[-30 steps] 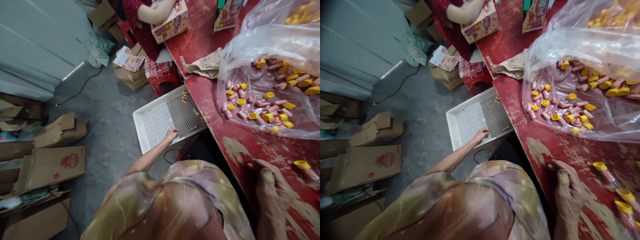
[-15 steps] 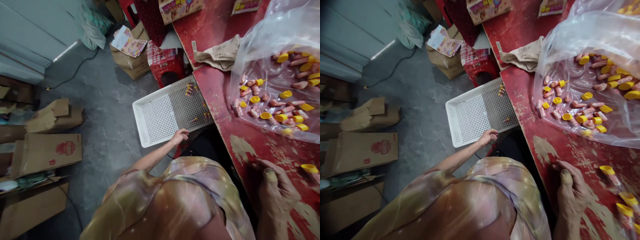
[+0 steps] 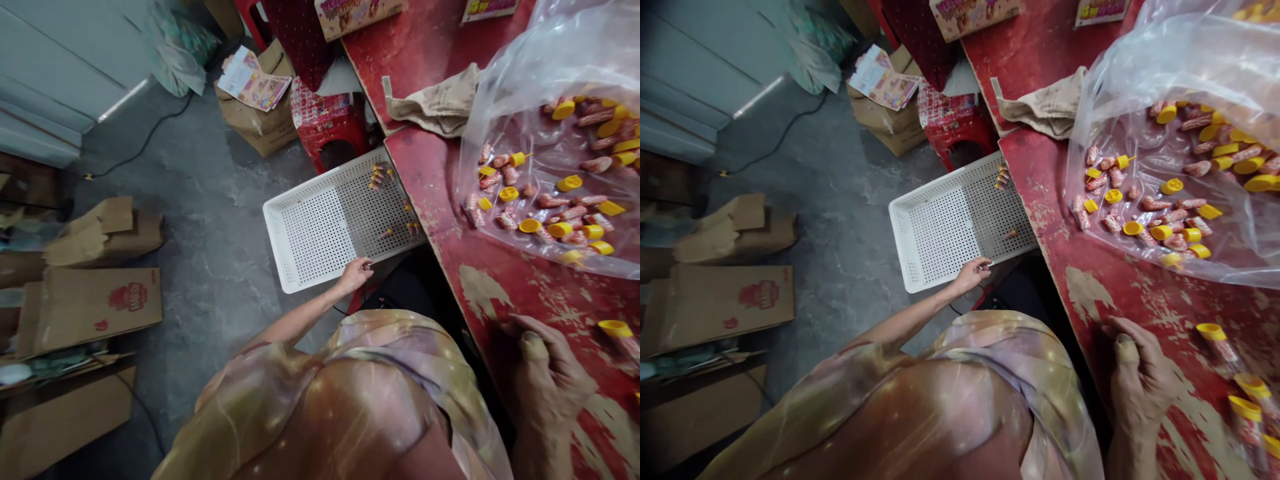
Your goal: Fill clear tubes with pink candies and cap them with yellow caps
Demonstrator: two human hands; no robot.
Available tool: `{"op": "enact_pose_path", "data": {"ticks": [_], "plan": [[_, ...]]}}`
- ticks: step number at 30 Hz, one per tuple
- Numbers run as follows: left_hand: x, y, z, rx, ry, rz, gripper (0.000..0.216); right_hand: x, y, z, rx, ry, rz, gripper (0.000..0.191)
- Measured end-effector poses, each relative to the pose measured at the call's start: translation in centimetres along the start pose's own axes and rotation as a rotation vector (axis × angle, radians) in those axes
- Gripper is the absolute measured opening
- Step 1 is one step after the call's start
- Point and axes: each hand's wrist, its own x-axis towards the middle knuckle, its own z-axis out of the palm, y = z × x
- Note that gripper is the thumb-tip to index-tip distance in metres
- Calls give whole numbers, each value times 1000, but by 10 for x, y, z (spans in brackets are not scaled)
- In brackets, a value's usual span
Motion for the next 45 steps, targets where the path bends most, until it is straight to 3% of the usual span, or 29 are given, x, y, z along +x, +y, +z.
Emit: {"op": "enact_pose_path", "data": {"ticks": [5, 8, 11, 15, 20, 23, 27, 30, 33, 38, 40, 45], "plan": [[-28, -8, -2, 126, -121, 21, 32, -5, -18, 25, -13, -533, -292, 30], [-40, -11, 0, 175, -151, 29, 33, -9, -24, 55, -226, -704, -452, 40], [-46, -10, 1, 203, -150, 56, 33, -13, -30, 68, -399, -823, -449, 36], [-48, -7, 2, 199, -151, 110, 36, -16, -51, 52, -128, -1148, -385, 34], [-41, -8, 3, 196, -88, 130, 33, -16, -67, 35, 93, -1216, -324, 24], [-38, 1, 2, 211, -4, 170, 29, -19, -67, 33, 152, -1137, -252, 21], [-45, 36, 3, 228, 94, 348, 28, -26, -60, 24, -4, -714, -271, 24], [-43, 73, 12, 327, 215, 826, 25, -27, -41, 6, -202, -376, -300, 23], [-43, 114, 39, 320, 130, 1212, 33, -36, -11, -30, -317, -97, -181, 22], [-53, 172, 111, 304, -193, 1497, 30, -57, 37, -86, -467, 408, 86, 20], [-51, 190, 144, 345, -277, 1563, 24, -53, 48, -93, -620, 477, 127, 23], [-42, 224, 220, 619, -367, 1623, 26, -23, 49, -76, -1075, 336, 296, 26]]}}
